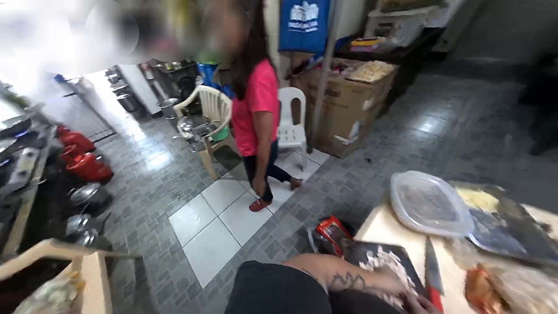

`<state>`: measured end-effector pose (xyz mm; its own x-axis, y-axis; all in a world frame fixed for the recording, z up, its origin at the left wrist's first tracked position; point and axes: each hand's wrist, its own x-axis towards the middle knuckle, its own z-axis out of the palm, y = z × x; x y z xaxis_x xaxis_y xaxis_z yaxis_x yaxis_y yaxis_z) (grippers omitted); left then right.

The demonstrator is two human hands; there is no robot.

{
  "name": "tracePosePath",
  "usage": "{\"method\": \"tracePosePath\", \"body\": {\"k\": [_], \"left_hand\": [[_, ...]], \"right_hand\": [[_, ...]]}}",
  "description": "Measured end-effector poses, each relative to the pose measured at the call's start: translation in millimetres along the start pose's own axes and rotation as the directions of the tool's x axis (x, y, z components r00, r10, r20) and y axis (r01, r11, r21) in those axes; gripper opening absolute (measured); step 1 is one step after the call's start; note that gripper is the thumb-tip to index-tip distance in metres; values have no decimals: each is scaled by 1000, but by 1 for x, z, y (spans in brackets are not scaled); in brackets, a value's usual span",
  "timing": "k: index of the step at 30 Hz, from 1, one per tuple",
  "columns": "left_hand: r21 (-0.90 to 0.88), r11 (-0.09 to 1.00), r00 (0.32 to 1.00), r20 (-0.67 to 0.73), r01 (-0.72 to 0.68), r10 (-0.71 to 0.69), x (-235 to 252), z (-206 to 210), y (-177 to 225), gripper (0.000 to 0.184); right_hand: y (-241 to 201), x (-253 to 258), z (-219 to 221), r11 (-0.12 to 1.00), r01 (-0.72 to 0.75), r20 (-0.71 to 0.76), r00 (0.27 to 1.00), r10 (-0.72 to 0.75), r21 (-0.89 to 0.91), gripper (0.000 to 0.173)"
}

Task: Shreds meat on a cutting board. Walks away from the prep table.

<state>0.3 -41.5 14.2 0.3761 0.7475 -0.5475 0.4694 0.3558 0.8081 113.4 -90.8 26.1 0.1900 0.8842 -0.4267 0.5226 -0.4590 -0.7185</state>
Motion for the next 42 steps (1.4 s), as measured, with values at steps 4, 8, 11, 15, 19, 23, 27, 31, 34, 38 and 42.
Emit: {"method": "tracePosePath", "body": {"k": [4,8,11,15,19,23,27,31,34,38,42], "left_hand": [[-147,989,999,42,-6,12,0,5,1,34],[-104,988,989,110,113,-102,14,0,5,37],[-107,989,991,99,97,-87,38,2,-25,41],[-82,994,992,111,70,-61,61,4,-38,34],[102,993,975,211,54,-75,49,-8,-28,36],[-1,1000,970,243,19,-18,68,-17,-40,28],[107,994,979,203,-28,6,85,-48,-31,30],[290,957,981,183,2,-58,101,-73,-40,37],[387,922,972,224,-18,-75,107,-76,-41,37],[482,875,942,312,-45,-124,112,-80,-46,42],[552,829,931,344,-92,-126,122,-82,-57,41]], "right_hand": [[36,26,5,997,19,-71,997,-13,81,33],[31,39,-4,966,-200,-37,977,208,161,33],[66,49,3,934,-196,-66,972,225,299,31],[62,44,13,896,-114,-43,988,146,429,33],[49,46,23,946,-173,-141,966,217,274,29],[43,57,27,955,-220,-163,953,254,198,27],[49,66,24,953,-252,-232,930,287,169,25],[52,62,33,929,-359,-195,908,371,95,26],[51,59,44,928,-367,-167,913,372,62,31],[51,54,60,911,-403,-176,894,413,93,40],[54,53,74,883,-468,-253,850,463,46,34]]}}
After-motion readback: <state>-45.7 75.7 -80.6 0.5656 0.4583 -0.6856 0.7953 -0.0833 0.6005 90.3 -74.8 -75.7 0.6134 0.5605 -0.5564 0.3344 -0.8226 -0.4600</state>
